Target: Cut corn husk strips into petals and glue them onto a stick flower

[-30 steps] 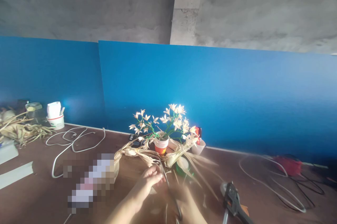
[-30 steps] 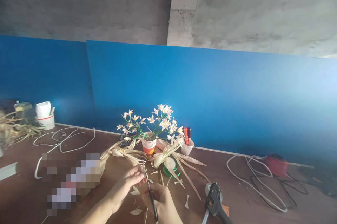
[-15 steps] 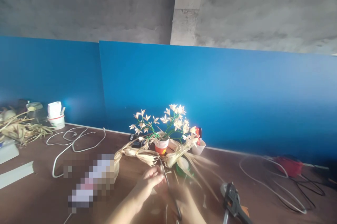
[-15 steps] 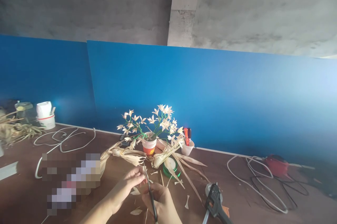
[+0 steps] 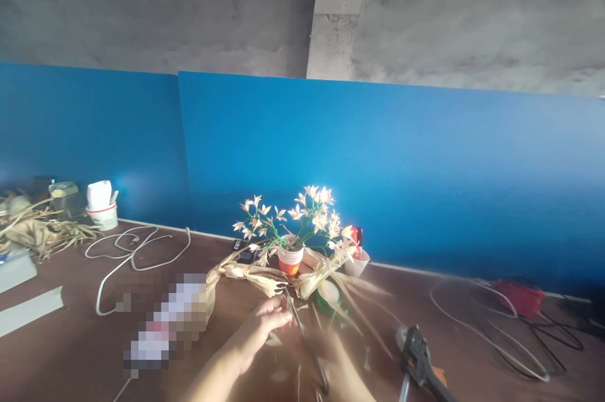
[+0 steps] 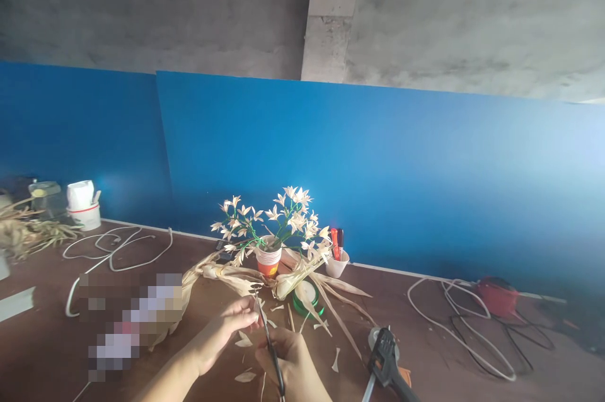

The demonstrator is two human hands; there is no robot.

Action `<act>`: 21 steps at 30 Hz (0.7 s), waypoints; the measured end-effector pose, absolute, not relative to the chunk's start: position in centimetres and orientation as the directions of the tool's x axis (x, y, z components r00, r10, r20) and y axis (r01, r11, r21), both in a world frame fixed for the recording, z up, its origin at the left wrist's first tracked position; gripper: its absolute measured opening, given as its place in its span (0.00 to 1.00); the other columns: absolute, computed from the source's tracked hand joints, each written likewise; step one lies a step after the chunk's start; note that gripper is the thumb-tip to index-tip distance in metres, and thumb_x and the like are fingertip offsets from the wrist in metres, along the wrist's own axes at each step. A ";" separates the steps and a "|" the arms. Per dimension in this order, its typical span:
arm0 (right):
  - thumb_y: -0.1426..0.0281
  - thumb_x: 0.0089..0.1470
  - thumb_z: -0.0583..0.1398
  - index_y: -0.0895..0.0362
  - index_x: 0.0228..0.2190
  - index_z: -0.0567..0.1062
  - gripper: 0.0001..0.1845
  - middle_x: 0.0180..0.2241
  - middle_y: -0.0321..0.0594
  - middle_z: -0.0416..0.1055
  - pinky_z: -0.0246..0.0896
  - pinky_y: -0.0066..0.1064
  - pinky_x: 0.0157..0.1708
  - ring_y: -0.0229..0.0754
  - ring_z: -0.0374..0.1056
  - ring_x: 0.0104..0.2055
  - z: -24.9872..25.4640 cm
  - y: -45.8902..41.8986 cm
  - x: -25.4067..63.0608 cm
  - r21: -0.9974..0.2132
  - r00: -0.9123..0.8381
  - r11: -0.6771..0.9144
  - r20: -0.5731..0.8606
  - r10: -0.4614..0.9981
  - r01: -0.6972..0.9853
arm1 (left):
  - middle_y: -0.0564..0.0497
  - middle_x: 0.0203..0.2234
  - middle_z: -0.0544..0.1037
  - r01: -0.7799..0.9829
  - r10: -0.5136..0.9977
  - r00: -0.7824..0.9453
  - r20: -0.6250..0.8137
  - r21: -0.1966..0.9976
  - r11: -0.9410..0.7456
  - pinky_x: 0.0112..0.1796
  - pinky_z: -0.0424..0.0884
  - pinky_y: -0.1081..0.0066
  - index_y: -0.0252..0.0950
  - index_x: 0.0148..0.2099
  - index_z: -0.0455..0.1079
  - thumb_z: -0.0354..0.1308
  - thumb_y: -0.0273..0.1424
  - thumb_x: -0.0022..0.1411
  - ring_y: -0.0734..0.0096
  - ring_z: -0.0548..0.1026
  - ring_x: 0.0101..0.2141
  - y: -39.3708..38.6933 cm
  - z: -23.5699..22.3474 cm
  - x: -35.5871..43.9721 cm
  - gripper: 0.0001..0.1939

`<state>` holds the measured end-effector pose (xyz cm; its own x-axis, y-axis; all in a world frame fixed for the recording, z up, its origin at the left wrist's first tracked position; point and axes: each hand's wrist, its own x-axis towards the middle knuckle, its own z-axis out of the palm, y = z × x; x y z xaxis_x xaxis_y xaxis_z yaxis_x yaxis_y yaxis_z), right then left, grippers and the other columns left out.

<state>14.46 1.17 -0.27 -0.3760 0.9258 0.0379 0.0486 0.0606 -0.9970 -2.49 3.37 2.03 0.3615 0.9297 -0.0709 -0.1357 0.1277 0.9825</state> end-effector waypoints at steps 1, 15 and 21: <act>0.54 0.42 0.66 0.62 0.28 0.80 0.22 0.17 0.37 0.67 0.61 0.30 0.27 0.37 0.61 0.22 0.3 1.0 14.4 -0.996 -0.381 0.071 0.043 0.923 0.060 | 0.52 0.27 0.74 -0.140 0.928 0.366 -0.064 0.983 0.123 0.37 0.58 0.70 0.35 0.31 0.70 0.58 0.35 0.51 0.68 0.67 0.32 3.4 2.0 -2.5 0.08; 0.54 0.41 0.66 0.60 0.25 0.78 0.20 0.12 0.30 0.58 0.53 0.26 0.18 0.32 0.52 0.15 2.3 0.3 14.6 -0.985 -0.435 -0.018 -0.091 0.896 0.170 | 0.52 0.25 0.73 -0.201 0.931 0.366 -0.009 0.976 0.088 0.35 0.59 0.70 0.34 0.29 0.71 0.55 0.32 0.49 0.69 0.67 0.30 3.3 1.9 -2.7 0.07; 0.52 0.40 0.66 0.59 0.24 0.78 0.21 0.12 0.30 0.57 0.53 0.26 0.17 0.31 0.52 0.15 0.1 0.9 14.4 -0.995 -0.388 -0.022 -0.057 0.920 0.094 | 0.52 0.24 0.73 -0.223 0.945 0.328 -0.010 0.971 0.087 0.34 0.60 0.70 0.36 0.28 0.66 0.55 0.36 0.52 0.70 0.68 0.30 3.1 2.0 -2.3 0.09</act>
